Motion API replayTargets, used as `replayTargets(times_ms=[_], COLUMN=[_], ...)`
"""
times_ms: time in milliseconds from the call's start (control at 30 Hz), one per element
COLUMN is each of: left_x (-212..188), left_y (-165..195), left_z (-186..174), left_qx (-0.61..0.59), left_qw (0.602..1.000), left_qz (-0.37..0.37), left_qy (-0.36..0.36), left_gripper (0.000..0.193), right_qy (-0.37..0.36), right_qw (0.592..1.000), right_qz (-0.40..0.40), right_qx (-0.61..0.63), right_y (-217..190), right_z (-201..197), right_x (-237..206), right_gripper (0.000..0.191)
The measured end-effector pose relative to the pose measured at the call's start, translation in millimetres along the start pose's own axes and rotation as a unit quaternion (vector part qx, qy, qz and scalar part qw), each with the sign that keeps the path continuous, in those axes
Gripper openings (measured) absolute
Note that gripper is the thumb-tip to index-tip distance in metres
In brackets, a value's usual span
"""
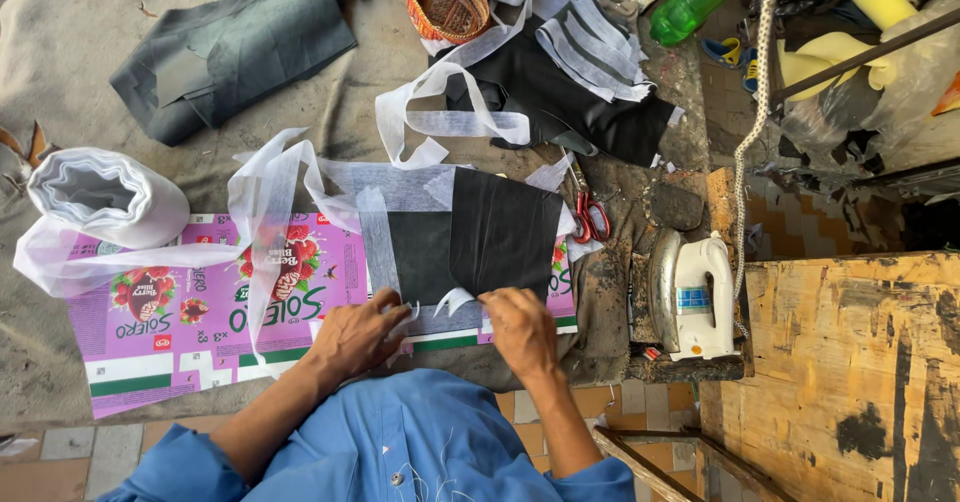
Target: The person lays black fabric pieces on a padded table, positions sheer white strips of interfacing over them, and presses the strips onto the fabric with a clothes iron. They smooth and align the fabric and strips by hand between ironing passes, working through several pieces one after another.
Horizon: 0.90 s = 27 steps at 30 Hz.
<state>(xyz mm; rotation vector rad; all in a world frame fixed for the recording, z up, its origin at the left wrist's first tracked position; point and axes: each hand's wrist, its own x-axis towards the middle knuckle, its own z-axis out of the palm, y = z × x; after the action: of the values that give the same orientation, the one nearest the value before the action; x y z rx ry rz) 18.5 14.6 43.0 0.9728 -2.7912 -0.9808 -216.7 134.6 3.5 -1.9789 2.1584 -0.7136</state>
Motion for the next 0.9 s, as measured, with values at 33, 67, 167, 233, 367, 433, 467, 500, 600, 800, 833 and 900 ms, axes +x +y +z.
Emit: replayTargets(times_ms=[33,67,167,233,367,433,467,500,600,800,833,900], left_x=[2.3,5.0,15.8,27.7,56.2,53.3,54.1,54.2,57.1,49.3,47.6,46.1], left_y=[2.4,5.0,9.9,7.3,-21.6,-42.6,-46.7,-42.3,-11.2,-13.3,-27.6,-54.0], left_z=[0.7,1.6,-2.0,-16.2,-85.7,-119.3,-130.4,-134.1,-116.2,-62.1,-64.1,-73.4], left_qx=[0.032,0.064,0.117,0.137,0.159,0.138,0.137,0.088,0.038,-0.104,-0.126,-0.104], left_qw=[0.999,0.997,0.99,0.989,0.965,0.939,0.924,0.941,0.993,0.982,0.985,0.994], left_qz=[0.013,0.026,0.071,0.064,-0.176,-0.197,-0.224,-0.216,-0.107,0.156,0.119,0.034], left_qy=[-0.008,-0.016,-0.017,0.004,0.11,0.244,0.279,0.246,0.017,0.015,-0.004,-0.01], left_gripper=[0.035,0.026,0.015,0.014,0.021,0.02,0.034,0.04,0.11,0.05,0.045,0.043], right_qy=[0.008,0.02,0.046,0.059,0.055,0.035,0.038,0.042,0.017,0.063,0.101,0.117], right_qw=[1.0,1.0,0.998,0.998,0.997,0.997,0.996,0.995,0.989,0.909,0.885,0.851], right_qz=[0.004,0.018,0.038,0.023,-0.017,-0.009,-0.029,-0.049,-0.088,0.075,0.144,0.18], right_qx=[0.004,0.015,0.033,0.022,0.049,0.074,0.077,0.081,0.119,0.405,0.431,0.478], right_y=[0.5,0.6,-0.1,-2.0,-17.0,-29.8,-36.7,-43.0,-53.2,-11.5,0.7,19.9], right_z=[-8.7,-18.4,-53.3,-79.2,-120.6,-133.6,-137.5,-140.2,-143.6,-121.7,-110.7,-74.9], right_x=[5.4,10.9,25.7,34.1,47.1,51.5,54.2,55.7,58.4,44.1,42.1,38.7], right_gripper=[0.012,0.012,0.014,0.015,0.015,0.015,0.015,0.014,0.013,0.018,0.022,0.02])
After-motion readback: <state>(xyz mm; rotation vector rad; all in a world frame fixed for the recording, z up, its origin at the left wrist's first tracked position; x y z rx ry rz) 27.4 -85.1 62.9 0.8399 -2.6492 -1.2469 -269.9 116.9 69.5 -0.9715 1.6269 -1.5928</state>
